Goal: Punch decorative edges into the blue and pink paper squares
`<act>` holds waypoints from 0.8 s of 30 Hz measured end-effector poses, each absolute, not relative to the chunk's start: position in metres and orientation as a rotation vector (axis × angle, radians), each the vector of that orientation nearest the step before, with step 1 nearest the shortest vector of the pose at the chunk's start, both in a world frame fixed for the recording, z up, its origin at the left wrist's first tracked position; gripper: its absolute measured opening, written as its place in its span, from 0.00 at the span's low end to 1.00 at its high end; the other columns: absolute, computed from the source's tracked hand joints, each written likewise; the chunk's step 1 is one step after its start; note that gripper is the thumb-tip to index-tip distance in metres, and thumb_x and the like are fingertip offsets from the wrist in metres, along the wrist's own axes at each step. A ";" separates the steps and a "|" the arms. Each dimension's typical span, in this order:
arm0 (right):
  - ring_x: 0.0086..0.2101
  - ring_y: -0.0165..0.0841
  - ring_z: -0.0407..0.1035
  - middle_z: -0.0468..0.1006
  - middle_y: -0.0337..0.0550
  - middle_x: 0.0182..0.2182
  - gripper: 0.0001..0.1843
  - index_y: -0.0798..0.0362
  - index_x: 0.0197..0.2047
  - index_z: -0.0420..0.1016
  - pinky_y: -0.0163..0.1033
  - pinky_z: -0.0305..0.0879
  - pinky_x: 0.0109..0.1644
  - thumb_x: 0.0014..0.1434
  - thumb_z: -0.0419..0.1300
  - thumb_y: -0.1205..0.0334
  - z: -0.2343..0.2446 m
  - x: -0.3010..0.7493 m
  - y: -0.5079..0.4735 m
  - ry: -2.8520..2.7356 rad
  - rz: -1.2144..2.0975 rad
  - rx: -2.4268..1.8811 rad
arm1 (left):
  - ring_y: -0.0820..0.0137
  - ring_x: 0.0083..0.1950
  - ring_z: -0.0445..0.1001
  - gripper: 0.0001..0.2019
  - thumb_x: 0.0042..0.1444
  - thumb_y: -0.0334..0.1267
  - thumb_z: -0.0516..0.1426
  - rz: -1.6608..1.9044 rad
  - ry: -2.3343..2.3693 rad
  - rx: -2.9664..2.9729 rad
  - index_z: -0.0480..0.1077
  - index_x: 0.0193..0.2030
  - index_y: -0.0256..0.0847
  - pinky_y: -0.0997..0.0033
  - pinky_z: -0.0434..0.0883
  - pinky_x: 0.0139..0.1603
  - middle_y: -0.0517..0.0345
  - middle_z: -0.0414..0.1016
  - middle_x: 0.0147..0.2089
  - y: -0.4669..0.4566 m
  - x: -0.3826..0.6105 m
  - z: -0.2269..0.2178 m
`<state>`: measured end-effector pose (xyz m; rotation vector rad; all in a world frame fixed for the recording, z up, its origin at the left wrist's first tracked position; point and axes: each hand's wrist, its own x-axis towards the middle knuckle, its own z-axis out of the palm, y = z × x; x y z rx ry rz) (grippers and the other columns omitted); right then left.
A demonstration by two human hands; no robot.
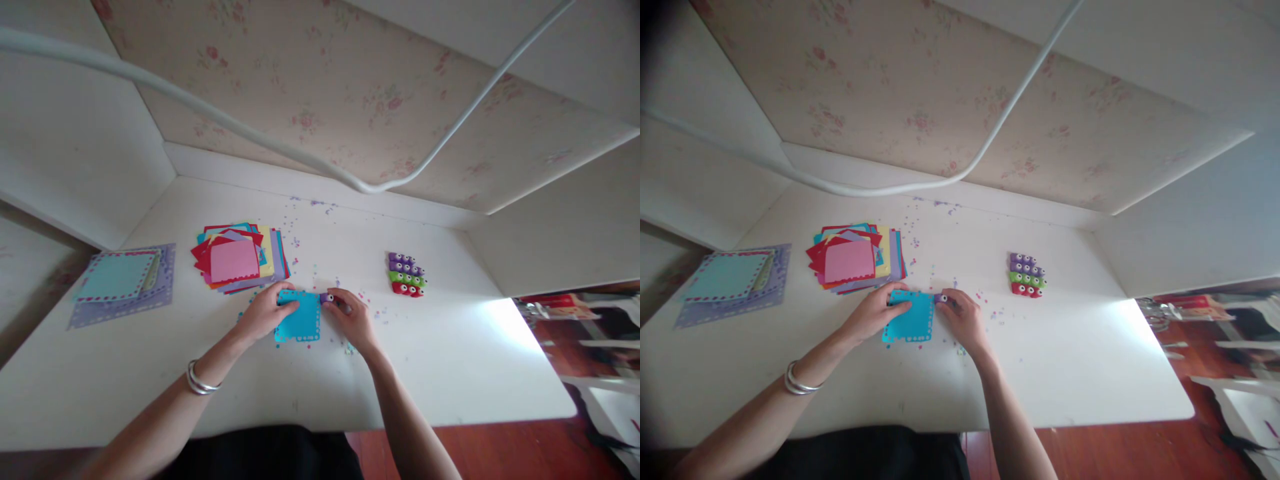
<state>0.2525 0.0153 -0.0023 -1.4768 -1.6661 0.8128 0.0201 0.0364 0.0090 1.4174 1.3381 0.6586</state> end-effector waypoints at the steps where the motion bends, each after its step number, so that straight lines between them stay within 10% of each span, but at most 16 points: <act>1: 0.42 0.37 0.73 0.79 0.45 0.43 0.11 0.48 0.45 0.77 0.44 0.69 0.48 0.59 0.62 0.57 -0.002 0.252 0.016 -1.668 0.809 -1.478 | 0.64 0.40 0.77 0.17 0.53 0.42 0.59 0.661 1.339 1.412 0.70 0.49 0.42 0.68 0.71 0.38 0.56 0.79 0.41 0.036 0.020 0.009; 24: 0.40 0.38 0.74 0.80 0.46 0.40 0.11 0.49 0.42 0.78 0.43 0.71 0.45 0.57 0.63 0.55 0.000 0.244 0.017 -1.649 0.773 -1.473 | 0.62 0.42 0.77 0.17 0.54 0.43 0.59 0.691 1.350 1.408 0.70 0.50 0.42 0.66 0.72 0.42 0.56 0.79 0.40 0.036 0.020 0.006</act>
